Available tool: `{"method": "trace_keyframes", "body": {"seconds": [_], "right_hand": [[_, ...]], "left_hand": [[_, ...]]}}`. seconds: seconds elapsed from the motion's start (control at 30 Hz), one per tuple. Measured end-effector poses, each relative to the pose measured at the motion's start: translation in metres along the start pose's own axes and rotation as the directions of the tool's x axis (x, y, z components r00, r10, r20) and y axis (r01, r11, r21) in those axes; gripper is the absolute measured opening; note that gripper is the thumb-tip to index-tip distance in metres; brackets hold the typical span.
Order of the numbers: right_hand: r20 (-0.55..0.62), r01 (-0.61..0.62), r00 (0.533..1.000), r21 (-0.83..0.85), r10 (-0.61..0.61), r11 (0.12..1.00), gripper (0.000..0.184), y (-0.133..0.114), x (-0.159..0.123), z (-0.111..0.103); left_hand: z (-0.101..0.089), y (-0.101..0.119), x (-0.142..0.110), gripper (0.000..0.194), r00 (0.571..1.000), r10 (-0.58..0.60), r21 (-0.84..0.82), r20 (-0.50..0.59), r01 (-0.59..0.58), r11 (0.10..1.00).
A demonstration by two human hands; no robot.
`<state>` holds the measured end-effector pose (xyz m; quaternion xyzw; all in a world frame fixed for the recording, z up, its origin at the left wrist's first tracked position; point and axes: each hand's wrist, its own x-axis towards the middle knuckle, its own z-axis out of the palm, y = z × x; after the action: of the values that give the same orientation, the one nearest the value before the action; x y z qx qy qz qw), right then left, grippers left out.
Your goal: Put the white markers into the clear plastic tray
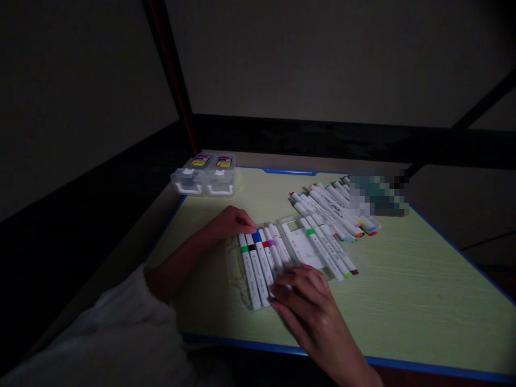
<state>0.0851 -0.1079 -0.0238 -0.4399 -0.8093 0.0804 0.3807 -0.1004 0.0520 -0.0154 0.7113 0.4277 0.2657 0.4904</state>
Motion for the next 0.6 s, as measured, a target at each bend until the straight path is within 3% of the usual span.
{"method": "trace_keyframes", "body": {"seconds": [0.4,0.6], "right_hand": [[0.001,0.008,1.0,-0.041,-0.008,0.999,0.012,0.0026,-0.0037,0.0022],[0.008,0.014,1.0,-0.084,-0.013,0.996,0.016,0.0023,-0.004,0.0024]], "left_hand": [[0.0039,0.0025,-0.0005,0.008,0.998,-0.063,-0.078,-0.015,0.062,0.995],[0.0049,0.0038,-0.0012,0.008,0.998,-0.065,-0.031,-0.024,0.064,0.997]]}}
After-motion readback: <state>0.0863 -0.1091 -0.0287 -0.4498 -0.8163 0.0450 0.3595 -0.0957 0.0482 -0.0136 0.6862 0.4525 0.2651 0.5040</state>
